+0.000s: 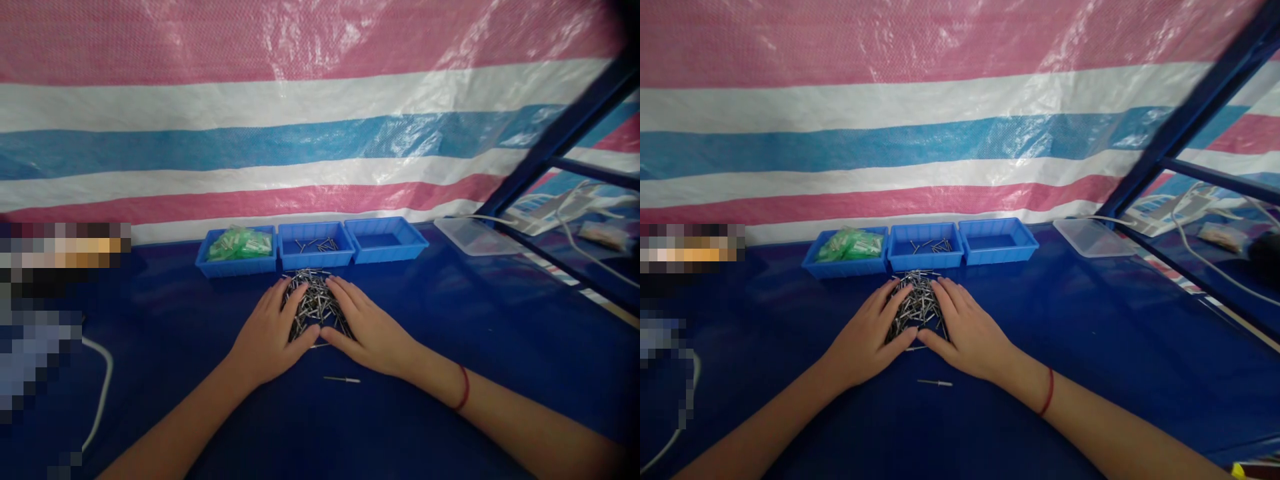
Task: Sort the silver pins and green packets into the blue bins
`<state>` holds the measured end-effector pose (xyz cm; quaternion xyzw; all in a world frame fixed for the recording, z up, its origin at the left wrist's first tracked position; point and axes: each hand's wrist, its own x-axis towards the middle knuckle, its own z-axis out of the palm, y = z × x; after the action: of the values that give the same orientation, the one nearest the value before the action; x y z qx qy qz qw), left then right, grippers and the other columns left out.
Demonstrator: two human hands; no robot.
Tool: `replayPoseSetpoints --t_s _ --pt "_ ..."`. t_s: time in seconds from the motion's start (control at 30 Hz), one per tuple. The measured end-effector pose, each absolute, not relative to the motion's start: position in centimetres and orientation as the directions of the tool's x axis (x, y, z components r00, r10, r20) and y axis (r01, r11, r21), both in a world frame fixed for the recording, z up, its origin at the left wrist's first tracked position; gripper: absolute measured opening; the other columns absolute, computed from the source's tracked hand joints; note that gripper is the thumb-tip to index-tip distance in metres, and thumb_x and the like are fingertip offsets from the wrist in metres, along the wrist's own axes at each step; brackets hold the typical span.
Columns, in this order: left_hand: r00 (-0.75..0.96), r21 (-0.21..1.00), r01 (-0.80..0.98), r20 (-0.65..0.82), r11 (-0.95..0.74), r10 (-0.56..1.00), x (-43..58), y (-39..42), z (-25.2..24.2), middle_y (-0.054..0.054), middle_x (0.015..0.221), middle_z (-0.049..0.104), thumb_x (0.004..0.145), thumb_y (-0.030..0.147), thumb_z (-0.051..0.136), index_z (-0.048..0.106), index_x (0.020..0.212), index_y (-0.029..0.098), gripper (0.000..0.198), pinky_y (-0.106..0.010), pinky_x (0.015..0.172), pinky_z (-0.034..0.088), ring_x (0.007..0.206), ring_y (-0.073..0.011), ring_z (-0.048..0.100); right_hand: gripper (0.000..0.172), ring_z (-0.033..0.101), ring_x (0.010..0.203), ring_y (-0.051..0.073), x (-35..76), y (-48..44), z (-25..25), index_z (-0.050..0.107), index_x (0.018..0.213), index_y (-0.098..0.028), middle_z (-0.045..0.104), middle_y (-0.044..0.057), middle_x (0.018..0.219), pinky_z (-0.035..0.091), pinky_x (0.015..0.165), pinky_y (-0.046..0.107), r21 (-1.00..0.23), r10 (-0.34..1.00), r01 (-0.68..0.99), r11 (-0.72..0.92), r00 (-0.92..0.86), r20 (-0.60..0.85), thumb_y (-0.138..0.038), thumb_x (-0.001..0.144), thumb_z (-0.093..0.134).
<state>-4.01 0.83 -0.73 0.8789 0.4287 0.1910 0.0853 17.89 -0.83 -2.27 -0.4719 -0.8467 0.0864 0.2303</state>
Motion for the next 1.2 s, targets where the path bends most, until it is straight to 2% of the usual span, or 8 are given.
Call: replayPoseSetpoints --t_s 0.2,0.4,0.53,0.63,0.73,0.93,1.03,1.2 --pt "0.444 0.480 0.697 0.295 -0.533 0.846 -1.9 -0.2 -0.9 -0.016 0.151 0.030 0.098 0.038 0.033 0.029 0.143 0.018 0.049 -0.050 0.113 0.030 0.142 -0.0263 0.027 0.043 0.033 0.138 0.027 14.7 -0.5 -1.9 0.040 0.136 -0.013 0.046 0.017 0.139 0.031 0.113 0.050 -0.595 0.857 0.626 0.505 -0.278 0.434 -0.030 0.097 0.034" --pt "0.308 0.614 0.650 0.325 -0.447 0.894 -1.7 0.0 -0.7 -0.016 0.150 0.029 0.099 0.040 0.028 0.033 0.141 0.016 0.048 -0.049 0.116 0.023 0.143 -0.0254 0.023 0.031 0.055 0.111 0.018 12.7 1.0 -0.8 0.055 0.111 -0.018 0.060 0.009 0.114 0.041 0.100 0.036 -0.863 0.900 0.316 0.395 0.053 0.432 -0.036 0.098 0.033" --pt "0.528 0.484 0.642 0.283 -0.594 0.801 -3.2 0.3 0.4 -0.014 0.149 0.032 0.092 0.054 0.041 0.044 0.135 0.021 0.054 -0.056 0.115 0.019 0.143 -0.0311 0.020 0.035 0.057 0.107 0.019 13.9 1.5 -0.4 0.059 0.105 -0.019 0.064 0.007 0.108 0.041 0.096 0.033 -0.922 0.928 0.237 0.307 0.138 0.345 -0.044 0.095 0.036" --pt "0.687 0.321 0.632 0.190 -0.706 0.701 -3.9 0.0 0.7 -0.015 0.154 0.025 0.072 0.073 0.056 0.039 0.141 0.024 0.086 -0.069 0.110 0.013 0.143 -0.0418 0.013 0.033 0.060 0.094 0.019 15.4 2.0 -0.2 0.062 0.091 -0.018 0.067 0.005 0.095 0.044 0.088 0.032 -0.945 0.957 0.233 0.228 0.126 0.262 -0.042 0.093 0.039" --pt "0.695 0.238 0.654 0.186 -0.718 0.695 -3.6 -0.3 0.2 -0.018 0.155 0.019 0.067 0.073 0.062 0.025 0.148 0.021 0.102 -0.070 0.109 0.013 0.143 -0.0436 0.010 0.021 0.059 0.079 0.016 16.9 2.2 0.5 0.061 0.079 -0.017 0.065 0.002 0.081 0.045 0.076 0.030 -0.922 0.968 0.304 0.239 0.000 0.251 -0.029 0.088 0.045" --pt "0.632 0.264 0.672 0.284 -0.692 0.721 -2.5 0.0 -0.9 -0.019 0.148 0.032 0.081 0.049 0.061 0.027 0.145 0.016 0.080 -0.057 0.113 0.025 0.141 -0.0351 0.024 0.012 0.054 0.073 0.013 18.5 1.4 2.4 0.060 0.075 -0.016 0.060 0.001 0.077 0.042 0.072 0.028 -0.633 0.792 0.518 0.575 -0.548 0.269 -0.006 0.072 0.055" --pt "0.618 0.296 0.660 0.310 -0.691 0.723 -2.5 0.1 -0.8 -0.019 0.146 0.036 0.081 0.048 0.062 0.029 0.144 0.016 0.078 -0.055 0.112 0.028 0.139 -0.0345 0.028 0.010 0.054 0.079 0.015 18.4 1.0 2.4 0.060 0.077 -0.017 0.058 0.003 0.082 0.042 0.076 0.029 -0.500 0.713 0.538 0.679 -0.644 0.276 -0.007 0.076 0.058" --pt "0.586 0.319 0.636 0.393 -0.702 0.709 -2.7 -0.1 -0.5 -0.018 0.141 0.042 0.082 0.050 0.062 0.038 0.138 0.017 0.069 -0.060 0.112 0.022 0.137 -0.0349 0.031 0.010 0.053 0.086 0.018 17.9 0.3 2.2 0.059 0.081 -0.017 0.058 0.006 0.089 0.042 0.081 0.032 -0.435 0.685 0.544 0.718 -0.666 0.296 -0.011 0.086 0.053"
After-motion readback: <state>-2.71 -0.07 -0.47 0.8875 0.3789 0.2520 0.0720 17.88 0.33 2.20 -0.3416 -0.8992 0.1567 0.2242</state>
